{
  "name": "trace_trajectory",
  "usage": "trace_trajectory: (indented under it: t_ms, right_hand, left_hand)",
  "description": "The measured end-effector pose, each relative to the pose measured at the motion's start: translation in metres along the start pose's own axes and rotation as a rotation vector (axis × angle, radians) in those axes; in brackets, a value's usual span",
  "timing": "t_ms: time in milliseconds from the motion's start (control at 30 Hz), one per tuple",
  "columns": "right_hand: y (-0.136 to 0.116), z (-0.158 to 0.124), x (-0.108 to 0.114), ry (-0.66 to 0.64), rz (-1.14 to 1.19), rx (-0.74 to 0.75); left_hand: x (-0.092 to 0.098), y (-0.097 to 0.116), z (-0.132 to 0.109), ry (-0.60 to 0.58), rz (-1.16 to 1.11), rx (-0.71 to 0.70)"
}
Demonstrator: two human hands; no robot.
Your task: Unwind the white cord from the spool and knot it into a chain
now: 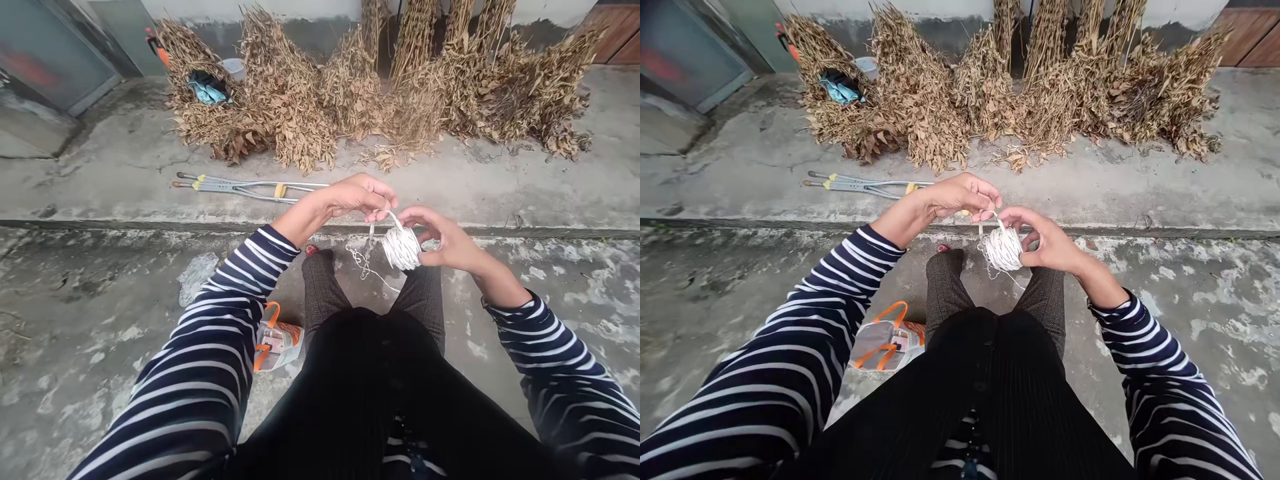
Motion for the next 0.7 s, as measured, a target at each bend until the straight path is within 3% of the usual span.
trace_trajectory:
  t_ms: [200,367,467,533,700]
  right_hand:
    - [0.019,-0.007,-0.003,0.049,0.153,-0.032]
    - [0.026,-0.01,-0.001,0.154,0.305,-0.088]
    - [0.024,-0.008,0.001,0.219,0.375,-0.089]
    - [0.026,-0.008,0.004,0.262,0.4,-0.114]
    - [0.04,-0.008,0.011,0.386,0.478,-0.2]
  left_hand:
    - [0.004,-0.009,0.008,-0.061,0.135,0.005]
    - [0.02,-0.013,0.01,0.171,0.145,-0.142]
    - [0.022,-0.028,0.009,0.308,0.062,-0.188]
    - [0.017,-0.045,0.006,0.366,-0.029,-0.194]
    - [-0.022,-0.085,0.008,0.338,-0.255,-0.247]
Point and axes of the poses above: each hand's wrist, its own z-axis towards the middle knuckle, its own x-axis out of the back of the hand, y = z × x, the point moved 8 cm from there along z, towards the middle knuckle, and after that the axes turned 11 degrees about x, right-handed, at the moved point
